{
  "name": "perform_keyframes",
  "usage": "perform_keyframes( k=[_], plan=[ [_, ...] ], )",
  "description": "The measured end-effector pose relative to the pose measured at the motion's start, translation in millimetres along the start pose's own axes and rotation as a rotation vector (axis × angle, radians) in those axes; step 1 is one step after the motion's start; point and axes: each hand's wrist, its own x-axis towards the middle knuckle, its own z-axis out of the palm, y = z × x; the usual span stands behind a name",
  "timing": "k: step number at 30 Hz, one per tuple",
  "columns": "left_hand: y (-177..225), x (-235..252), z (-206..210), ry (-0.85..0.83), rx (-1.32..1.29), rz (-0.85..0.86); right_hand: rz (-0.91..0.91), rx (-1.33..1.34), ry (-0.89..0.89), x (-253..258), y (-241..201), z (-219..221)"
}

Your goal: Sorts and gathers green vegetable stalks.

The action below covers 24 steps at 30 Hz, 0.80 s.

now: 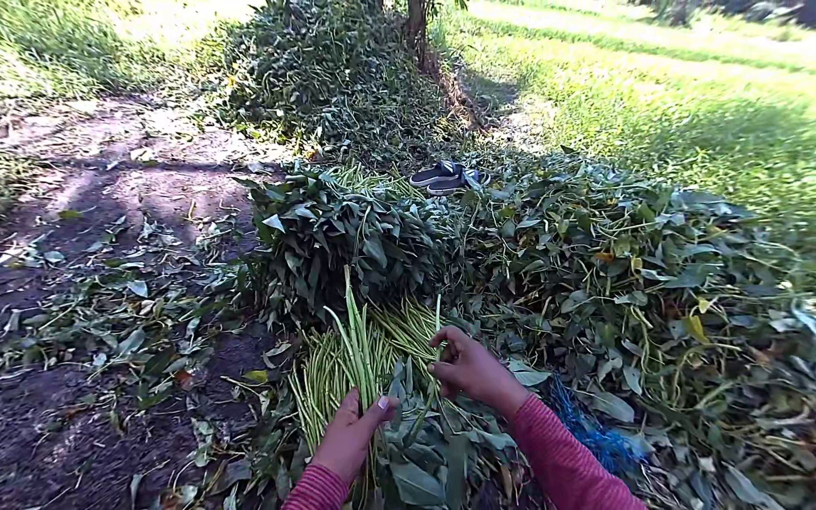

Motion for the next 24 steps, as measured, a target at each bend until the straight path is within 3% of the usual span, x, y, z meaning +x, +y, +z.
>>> perform_keyframes(
  k=[4,7,9,11,13,15,19,24],
  plan=[
    [-1.6,-6.5,11.3,-0.066,-0.175,-0.042,-0.028,0.046,-0.224,1.1,-11.9,32.3],
    [-3.9,-10.4,13.2,-0.119,-0.225,-0.109,-0.063,0.093,-0.284,7.2,-2.4,43.7],
    [-1.3,-9.2,5.4,-0.086,-0.21,-0.12,-0.03,0.07,-0.134,19.0,14.3,31.9],
    [8.5,-9.3,-9.5,0.018,-0.232,-0.067,0.084,-0.081,0.155,39.6,44.1,10.2],
    [21.5,-10.0,-25.0,0.154,-0.273,0.011,0.158,-0.264,0.303,57.5,75.7,-7.8],
    [28.6,-9.9,-36.2,0.246,-0.293,0.053,0.123,-0.467,0.254,66.8,100.2,-11.9],
    [26.7,-7.9,-41.8,0.325,-0.284,-0.024,0.066,-0.783,0.145,80.7,122.4,7.2],
    [18.8,-7.0,-40.7,0.253,-0.237,-0.093,0.129,-0.905,0.133,90.2,115.0,6.9]
  ],
)
